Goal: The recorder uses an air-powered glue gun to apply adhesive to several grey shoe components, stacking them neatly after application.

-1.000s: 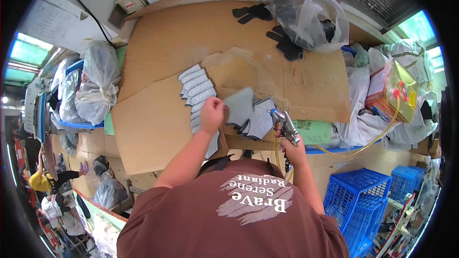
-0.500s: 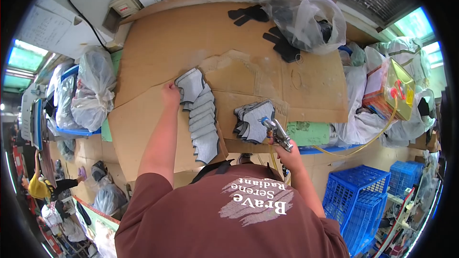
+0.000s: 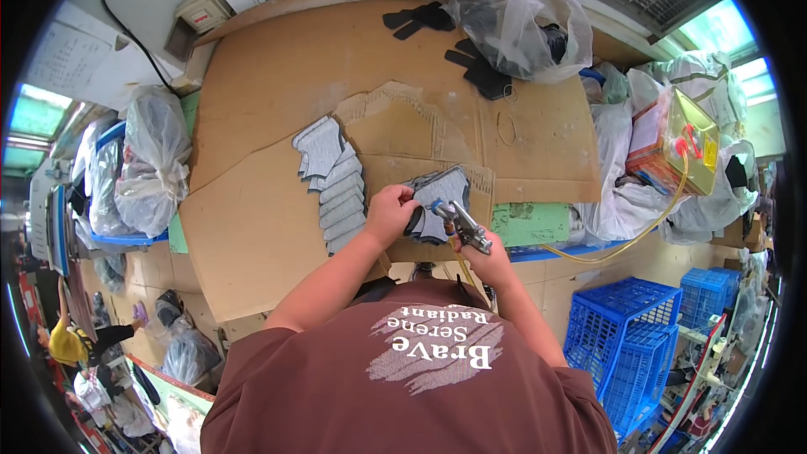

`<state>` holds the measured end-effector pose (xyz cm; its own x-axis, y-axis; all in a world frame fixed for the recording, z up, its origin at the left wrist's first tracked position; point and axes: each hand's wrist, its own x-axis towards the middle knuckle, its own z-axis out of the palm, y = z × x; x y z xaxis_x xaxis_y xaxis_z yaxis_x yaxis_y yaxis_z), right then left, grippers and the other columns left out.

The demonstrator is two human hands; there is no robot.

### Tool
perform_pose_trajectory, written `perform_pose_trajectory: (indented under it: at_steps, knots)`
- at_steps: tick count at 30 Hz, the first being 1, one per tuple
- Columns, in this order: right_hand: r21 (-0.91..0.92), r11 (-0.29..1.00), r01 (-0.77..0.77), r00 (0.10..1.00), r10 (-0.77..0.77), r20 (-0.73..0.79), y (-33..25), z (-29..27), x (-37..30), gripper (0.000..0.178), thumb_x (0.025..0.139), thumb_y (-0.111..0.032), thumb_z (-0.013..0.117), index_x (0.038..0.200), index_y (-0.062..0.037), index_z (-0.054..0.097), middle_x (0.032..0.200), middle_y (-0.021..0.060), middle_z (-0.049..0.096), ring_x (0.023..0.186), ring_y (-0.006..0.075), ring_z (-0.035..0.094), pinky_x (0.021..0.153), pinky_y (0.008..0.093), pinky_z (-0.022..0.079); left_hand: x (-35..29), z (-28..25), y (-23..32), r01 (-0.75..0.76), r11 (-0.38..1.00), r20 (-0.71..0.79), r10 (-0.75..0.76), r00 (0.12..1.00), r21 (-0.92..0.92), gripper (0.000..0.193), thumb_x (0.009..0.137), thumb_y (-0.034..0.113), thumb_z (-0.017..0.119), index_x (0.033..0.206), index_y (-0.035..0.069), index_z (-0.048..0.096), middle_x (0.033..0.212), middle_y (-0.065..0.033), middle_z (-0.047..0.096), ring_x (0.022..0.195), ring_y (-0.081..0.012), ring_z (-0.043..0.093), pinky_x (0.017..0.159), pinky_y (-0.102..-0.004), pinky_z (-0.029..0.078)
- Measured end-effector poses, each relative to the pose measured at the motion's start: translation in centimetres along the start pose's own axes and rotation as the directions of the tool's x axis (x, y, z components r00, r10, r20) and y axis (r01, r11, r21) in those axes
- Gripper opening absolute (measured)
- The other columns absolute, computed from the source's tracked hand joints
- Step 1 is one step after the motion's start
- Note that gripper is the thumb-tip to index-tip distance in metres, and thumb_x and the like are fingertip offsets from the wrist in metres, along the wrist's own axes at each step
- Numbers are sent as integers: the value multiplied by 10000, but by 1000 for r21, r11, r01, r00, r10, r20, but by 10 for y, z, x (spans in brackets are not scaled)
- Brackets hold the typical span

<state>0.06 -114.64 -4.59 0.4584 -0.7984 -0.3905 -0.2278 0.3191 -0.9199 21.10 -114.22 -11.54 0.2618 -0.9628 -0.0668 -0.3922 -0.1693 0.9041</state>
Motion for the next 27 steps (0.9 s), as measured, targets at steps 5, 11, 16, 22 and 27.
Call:
perform_pose_trajectory:
  at_steps: [5, 11, 16, 22, 27]
  knots:
    - [49, 999, 1, 1000, 1, -30, 3, -2, -1, 243, 732, -25, 480, 959, -6, 565, 766, 24, 569, 716, 107, 526, 683, 245, 423, 0, 1, 2, -63, 996, -53, 66, 996, 57, 184, 674, 105, 683, 796, -13, 612, 719, -130, 600, 633, -211, 577, 603, -302, 469]
    - [-15, 998, -64, 982, 61, -178, -1, -16, -3, 158, 734, -27, 497, 878, -7, 560, 743, 26, 573, 709, 106, 531, 683, 248, 428, -3, 2, 6, -61, 996, -93, 67, 993, 61, 152, 675, 103, 679, 743, -12, 606, 686, -119, 596, 615, -209, 574, 584, -303, 460]
    - [50, 999, -18, 972, 30, -235, 6, -25, -2, 147, 746, -11, 497, 875, -20, 566, 773, 12, 577, 717, 94, 533, 680, 238, 429, -2, 2, 4, -21, 999, -70, 22, 997, 26, 112, 697, 82, 661, 733, -5, 600, 669, -99, 593, 613, -165, 575, 573, -279, 455]
    - [53, 997, -48, 982, 57, -180, -2, -26, -7, 234, 759, -4, 487, 976, -34, 567, 799, -8, 570, 679, 54, 496, 591, 209, 411, 11, -28, -18, 208, 883, -116, -280, 953, -421, 110, 763, 48, 609, 838, -8, 551, 715, -79, 603, 619, -139, 576, 580, -256, 470]
    - [5, 993, -116, 987, 116, -110, -7, -22, -9, 253, 768, -16, 492, 1010, -33, 561, 832, -7, 577, 710, 58, 503, 620, 209, 417, 39, -103, -78, 266, 732, -270, -525, 807, -628, 97, 798, 32, 569, 881, 4, 529, 762, -65, 586, 641, -133, 585, 554, -245, 461]
